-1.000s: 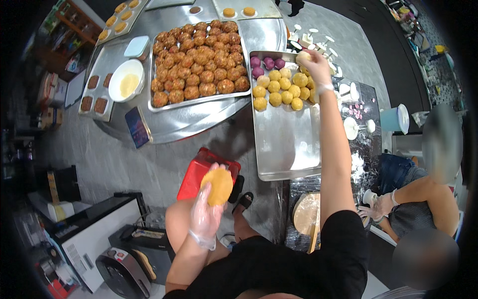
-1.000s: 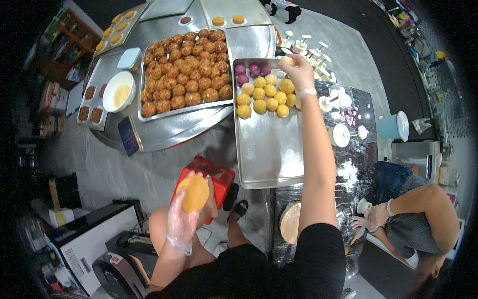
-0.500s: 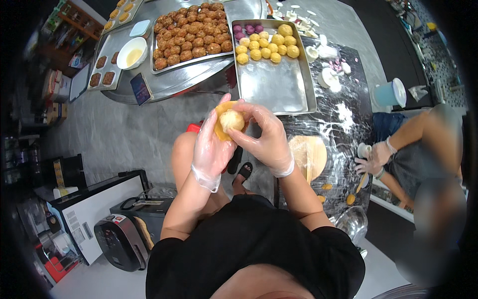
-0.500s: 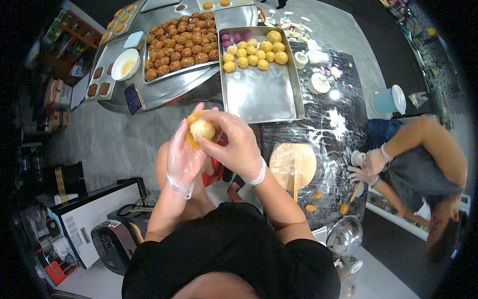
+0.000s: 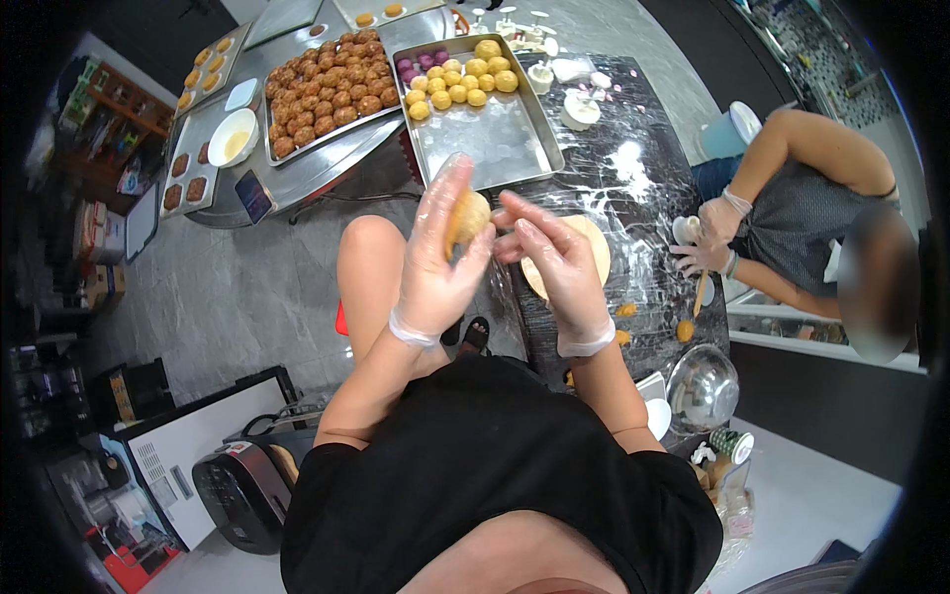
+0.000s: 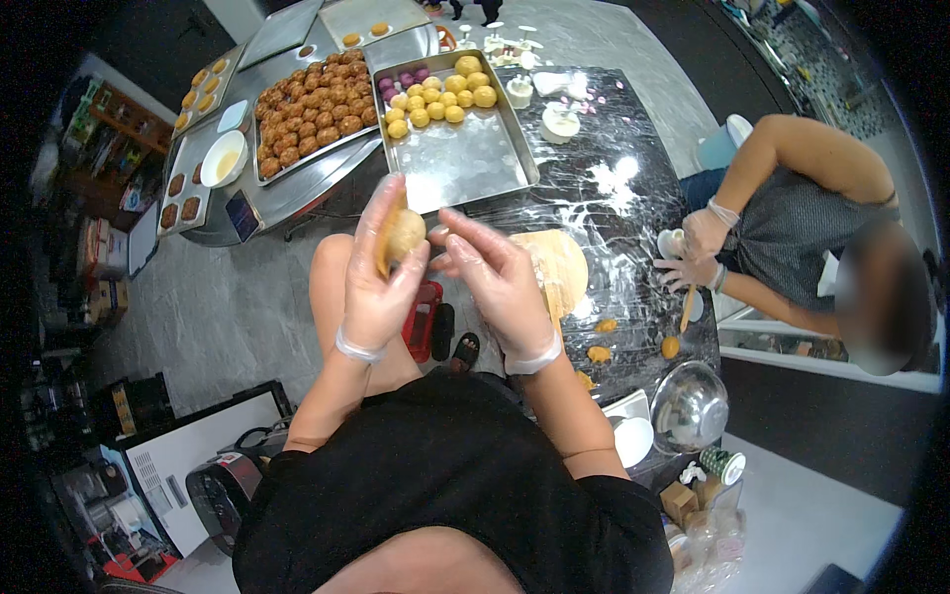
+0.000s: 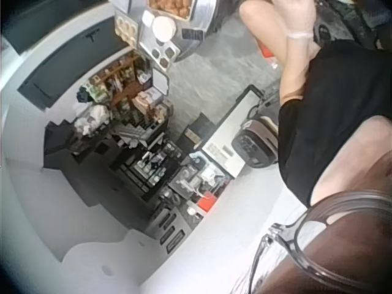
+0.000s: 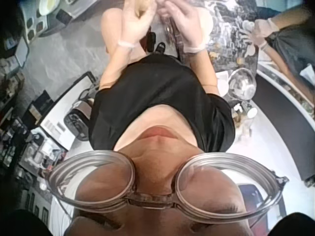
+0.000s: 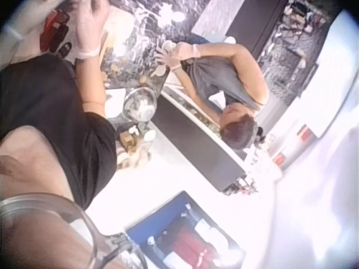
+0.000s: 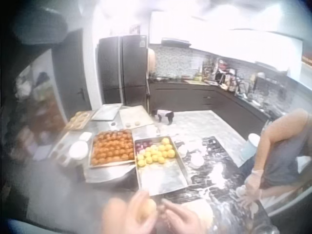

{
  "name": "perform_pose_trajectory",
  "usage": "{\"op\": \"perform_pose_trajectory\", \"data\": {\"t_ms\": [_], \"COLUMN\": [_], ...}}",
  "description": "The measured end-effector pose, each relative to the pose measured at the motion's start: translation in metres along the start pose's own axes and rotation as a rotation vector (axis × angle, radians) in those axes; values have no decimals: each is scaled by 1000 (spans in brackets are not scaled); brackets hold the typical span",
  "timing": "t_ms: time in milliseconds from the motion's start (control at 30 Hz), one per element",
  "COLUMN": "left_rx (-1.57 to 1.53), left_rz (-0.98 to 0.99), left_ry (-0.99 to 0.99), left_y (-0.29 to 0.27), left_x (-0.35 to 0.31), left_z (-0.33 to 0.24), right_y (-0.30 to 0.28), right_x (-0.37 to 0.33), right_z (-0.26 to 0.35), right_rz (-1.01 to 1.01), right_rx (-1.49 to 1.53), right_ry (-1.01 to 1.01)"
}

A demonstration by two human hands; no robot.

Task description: The person repeatedly takes small portions of dough, rolls them into smooth balls between gloved hands, and places them on a metal tray. A coworker across the table also shapes dough and uses a rolling pin.

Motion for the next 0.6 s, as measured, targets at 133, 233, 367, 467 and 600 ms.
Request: {"op": "perform_pose_trajectory", "data": {"t_ms": [133, 233, 367, 467, 600], "left_rx": [443, 261, 2, 17, 48], "left_rz": [349, 356, 179, 158, 306], "left_ry": [248, 195, 108, 76, 90], "left_y": [21, 26, 30, 31, 29], "left_x": [-7, -16, -30, -36, -35], "left_z": [-21, -26, -2, -5, -8], "right_y": [-3, -4, 1, 0, 0], "right_x": [-24, -37, -48, -58, -63], "right_z": [-12, -8, -39, -39, -40], "right_rz": [164, 193, 116, 153, 208], "right_rx": [501, 523, 538, 658, 862], "right_ry": [185, 199, 243, 261, 280]}}
Point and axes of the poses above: each hand's wrist, its own x-axis towards the middle knuckle, its own y-axis out of the palm, z = x × y, the point moved 4 cm from there along x, towards the middle knuckle, and after that the axes turned 13 degrees about -x, right-handed, at the moved point
